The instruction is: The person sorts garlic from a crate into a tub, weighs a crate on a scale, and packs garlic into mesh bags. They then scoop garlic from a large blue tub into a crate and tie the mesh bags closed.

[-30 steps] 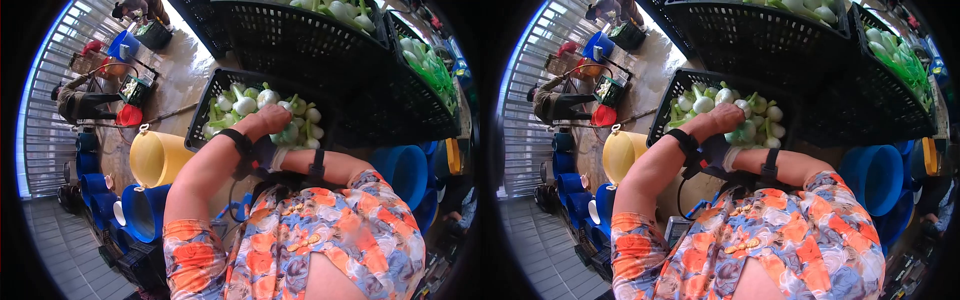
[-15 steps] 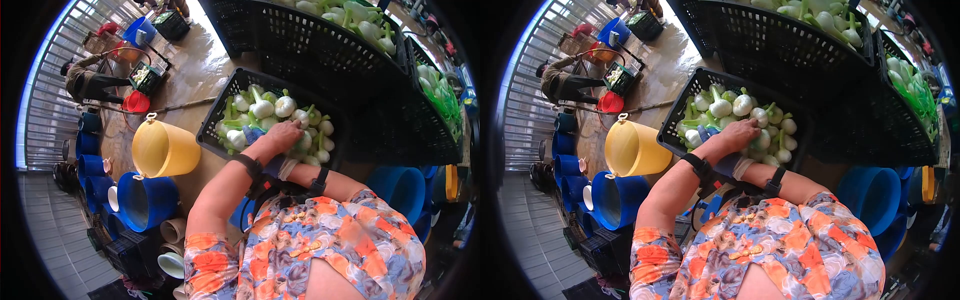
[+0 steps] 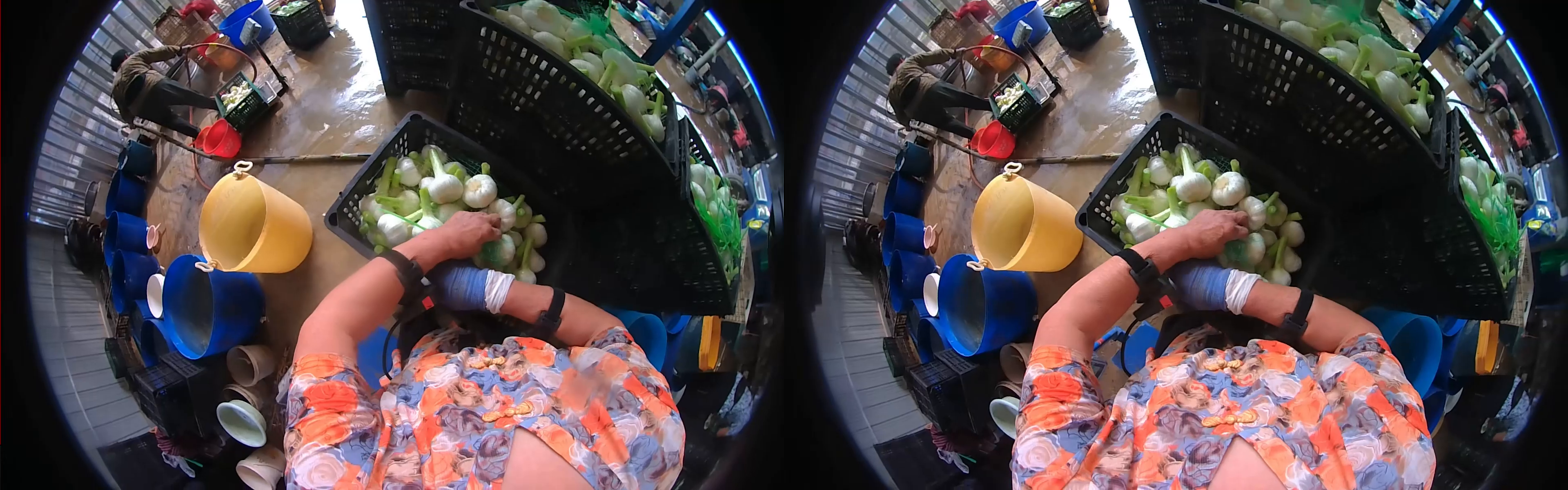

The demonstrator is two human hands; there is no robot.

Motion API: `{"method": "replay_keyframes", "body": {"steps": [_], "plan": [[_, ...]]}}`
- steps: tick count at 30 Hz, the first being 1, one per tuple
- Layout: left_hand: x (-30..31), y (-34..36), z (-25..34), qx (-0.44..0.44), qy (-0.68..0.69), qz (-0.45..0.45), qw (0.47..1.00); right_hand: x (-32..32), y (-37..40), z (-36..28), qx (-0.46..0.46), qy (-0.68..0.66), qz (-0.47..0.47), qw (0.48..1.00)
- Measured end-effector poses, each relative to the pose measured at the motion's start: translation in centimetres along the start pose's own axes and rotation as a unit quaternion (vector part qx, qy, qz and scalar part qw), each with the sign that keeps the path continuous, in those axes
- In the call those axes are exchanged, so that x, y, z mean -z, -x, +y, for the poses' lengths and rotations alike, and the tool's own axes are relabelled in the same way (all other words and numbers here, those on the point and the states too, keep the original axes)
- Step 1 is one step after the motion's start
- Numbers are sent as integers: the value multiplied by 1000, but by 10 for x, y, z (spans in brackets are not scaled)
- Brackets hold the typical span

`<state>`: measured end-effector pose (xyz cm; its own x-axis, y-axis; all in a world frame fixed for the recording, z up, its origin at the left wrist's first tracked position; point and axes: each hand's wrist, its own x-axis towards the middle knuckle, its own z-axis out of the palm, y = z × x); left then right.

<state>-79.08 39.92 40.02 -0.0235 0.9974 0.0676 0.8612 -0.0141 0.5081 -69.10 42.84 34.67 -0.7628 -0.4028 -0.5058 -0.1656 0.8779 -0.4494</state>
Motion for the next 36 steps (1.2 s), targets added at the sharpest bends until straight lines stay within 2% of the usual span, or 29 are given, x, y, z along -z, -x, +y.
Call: {"method": "replay_keyframes", "body": {"steps": [2,3,5,6,8,10,11,12,13,14,15,16,18,19,21,22,23,24,25,26,27,28,29,30,31,33,35,36], "plan": [[-4,4,-6,-27,9,27,999,-24,-6,14,156,-74,130,976],[-6,6,-8,-45,17,45,998,-11,3,9,158,-71,125,977],[-9,7,-10,-61,31,73,995,42,43,-17,250,33,190,949],[-9,7,-11,-73,21,86,993,55,53,-21,250,36,182,950],[-10,8,-13,-82,15,105,991,78,70,-27,310,-15,193,931],[-12,8,-16,-88,28,72,993,104,83,-33,314,-44,195,928],[-12,18,-12,-86,31,76,993,115,81,-33,291,-64,301,906],[-10,36,-4,11,345,82,935,124,78,-32,263,-85,405,872],[-8,47,0,105,620,77,774,133,71,-32,263,-84,403,872],[-8,54,0,147,702,86,691,143,60,-35,195,-36,410,890],[-11,59,0,143,664,86,729,151,48,-38,127,13,414,901],[-14,62,-1,141,623,87,765,153,34,-41,129,13,415,901],[-17,61,-1,128,557,93,815,148,3,-43,44,158,365,916],[-19,58,-1,120,529,97,834,146,-9,-42,44,158,367,916],[-22,51,-2,105,481,113,863,144,-27,-37,4,191,192,963],[-23,45,-2,97,455,124,877,145,-29,-29,2,190,196,962],[-26,36,0,89,415,143,894,145,-25,-19,57,38,271,960],[-27,28,1,80,371,167,910,142,-24,-7,108,-116,337,928],[-27,19,2,71,320,190,926,136,-28,7,63,-276,315,906],[-23,12,7,59,277,206,936,139,-28,16,36,-375,282,883],[-3,11,16,37,269,182,945,147,-19,16,-7,-504,239,830],[-9,12,12,29,273,171,946,153,-11,15,-48,-623,194,756],[-20,13,6,-52,106,168,979,152,-7,19,-33,-715,196,670],[-23,14,2,-134,-67,163,975,154,-4,20,-20,-780,178,599],[-27,14,0,-173,-104,198,959,157,-2,22,-18,-795,179,579],[-16,18,11,-196,-143,171,955,162,3,31,-14,-814,192,548],[-11,20,13,-214,-199,144,945,167,7,46,-31,-745,247,619],[-9,20,14,-226,-199,136,944,167,11,53,-28,-748,258,610]]}}
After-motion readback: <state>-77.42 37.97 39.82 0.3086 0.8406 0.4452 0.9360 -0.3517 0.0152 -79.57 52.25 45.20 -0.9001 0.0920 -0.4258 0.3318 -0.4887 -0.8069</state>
